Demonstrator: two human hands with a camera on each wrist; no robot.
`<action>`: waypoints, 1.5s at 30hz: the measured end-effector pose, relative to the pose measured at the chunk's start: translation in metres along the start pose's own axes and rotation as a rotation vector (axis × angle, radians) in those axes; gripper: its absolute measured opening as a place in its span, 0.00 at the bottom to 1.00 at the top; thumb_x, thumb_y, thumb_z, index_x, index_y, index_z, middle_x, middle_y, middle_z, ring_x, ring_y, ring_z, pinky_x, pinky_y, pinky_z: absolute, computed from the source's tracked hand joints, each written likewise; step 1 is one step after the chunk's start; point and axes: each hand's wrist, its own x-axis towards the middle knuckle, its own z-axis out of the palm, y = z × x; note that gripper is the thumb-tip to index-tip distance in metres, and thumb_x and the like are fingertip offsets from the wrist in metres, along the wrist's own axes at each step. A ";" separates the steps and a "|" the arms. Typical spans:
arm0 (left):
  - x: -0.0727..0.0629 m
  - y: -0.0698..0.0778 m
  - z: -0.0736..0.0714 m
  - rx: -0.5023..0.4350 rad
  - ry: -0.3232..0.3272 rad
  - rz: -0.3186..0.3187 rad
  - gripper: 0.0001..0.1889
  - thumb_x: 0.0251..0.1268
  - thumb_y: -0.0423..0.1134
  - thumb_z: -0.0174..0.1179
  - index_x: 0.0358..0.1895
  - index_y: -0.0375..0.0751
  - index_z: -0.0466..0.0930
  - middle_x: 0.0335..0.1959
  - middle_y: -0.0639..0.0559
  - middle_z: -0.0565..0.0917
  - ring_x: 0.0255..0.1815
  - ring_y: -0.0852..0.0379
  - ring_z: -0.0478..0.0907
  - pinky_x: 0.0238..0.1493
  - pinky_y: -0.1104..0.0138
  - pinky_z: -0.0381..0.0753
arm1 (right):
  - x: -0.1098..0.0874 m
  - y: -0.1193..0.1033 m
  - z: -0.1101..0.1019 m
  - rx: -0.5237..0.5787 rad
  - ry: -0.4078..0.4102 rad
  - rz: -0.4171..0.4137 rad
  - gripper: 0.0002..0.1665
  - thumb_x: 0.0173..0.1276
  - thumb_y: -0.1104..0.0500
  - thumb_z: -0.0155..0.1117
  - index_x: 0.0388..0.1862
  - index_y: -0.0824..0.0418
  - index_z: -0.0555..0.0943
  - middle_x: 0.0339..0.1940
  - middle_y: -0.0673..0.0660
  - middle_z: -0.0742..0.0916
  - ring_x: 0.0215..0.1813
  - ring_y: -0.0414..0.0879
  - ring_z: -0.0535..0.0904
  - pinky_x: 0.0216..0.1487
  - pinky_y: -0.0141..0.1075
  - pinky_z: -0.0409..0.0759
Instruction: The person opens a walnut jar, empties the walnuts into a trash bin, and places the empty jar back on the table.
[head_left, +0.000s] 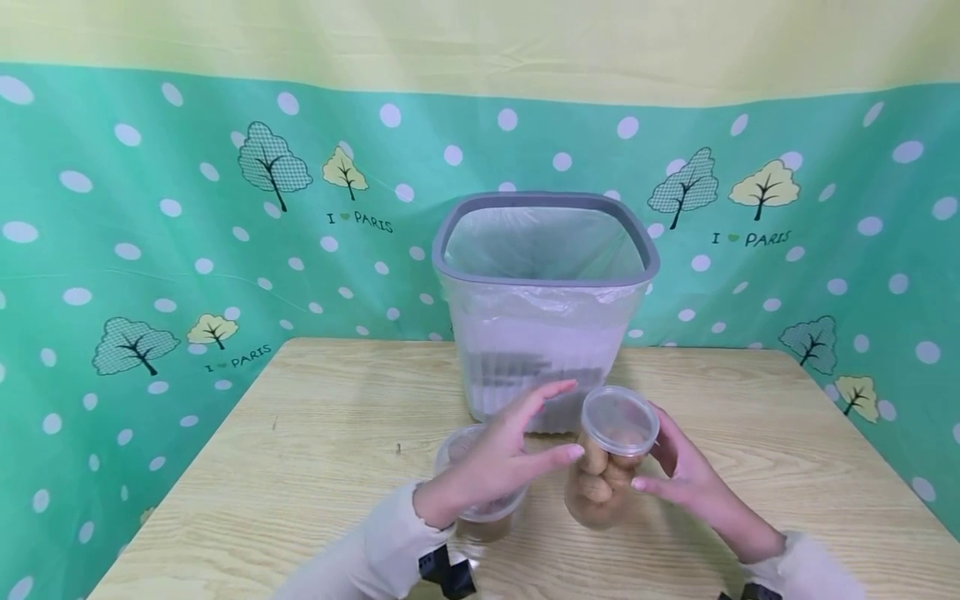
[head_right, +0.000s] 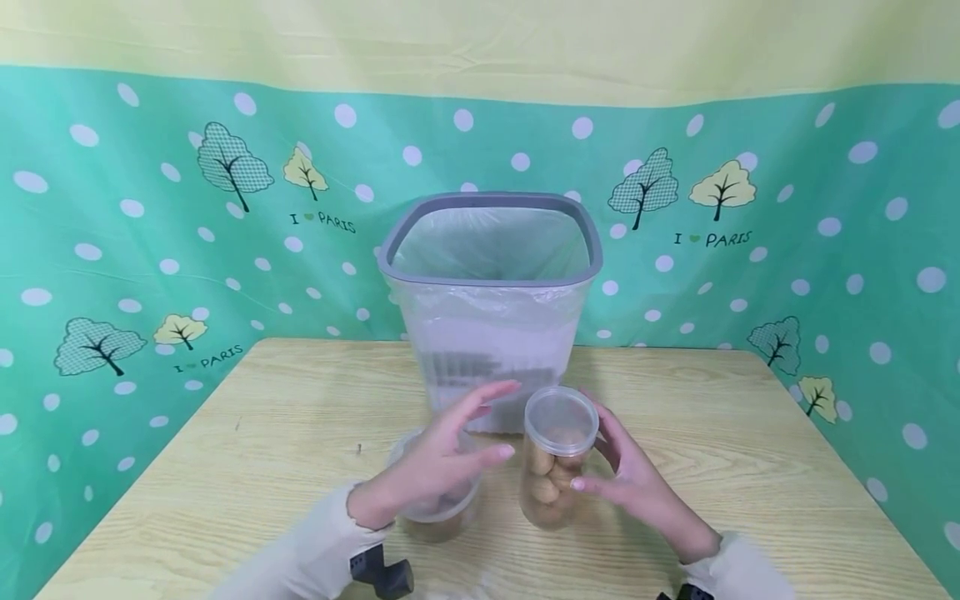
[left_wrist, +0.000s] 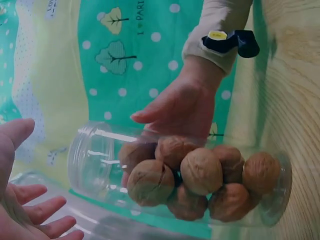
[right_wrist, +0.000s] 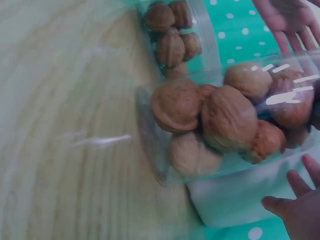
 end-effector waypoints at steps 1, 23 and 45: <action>0.001 0.001 0.002 -0.007 -0.003 -0.005 0.34 0.63 0.42 0.62 0.70 0.47 0.58 0.70 0.50 0.64 0.70 0.58 0.58 0.68 0.56 0.60 | -0.001 0.000 0.002 -0.003 0.011 0.002 0.53 0.51 0.75 0.67 0.73 0.67 0.51 0.66 0.44 0.69 0.67 0.32 0.63 0.61 0.22 0.64; 0.030 -0.004 0.038 0.001 0.010 -0.115 0.44 0.52 0.45 0.70 0.71 0.48 0.55 0.66 0.54 0.67 0.62 0.62 0.66 0.63 0.64 0.66 | -0.007 0.012 0.018 0.059 -0.116 0.163 0.51 0.55 0.73 0.64 0.73 0.65 0.48 0.68 0.46 0.67 0.65 0.33 0.65 0.58 0.27 0.67; 0.044 -0.006 0.039 -0.086 -0.011 -0.271 0.46 0.39 0.42 0.78 0.66 0.50 0.64 0.56 0.58 0.75 0.52 0.63 0.73 0.53 0.71 0.71 | -0.011 0.024 0.032 0.111 -0.113 0.205 0.44 0.53 0.72 0.69 0.66 0.73 0.57 0.58 0.45 0.78 0.57 0.35 0.74 0.57 0.25 0.70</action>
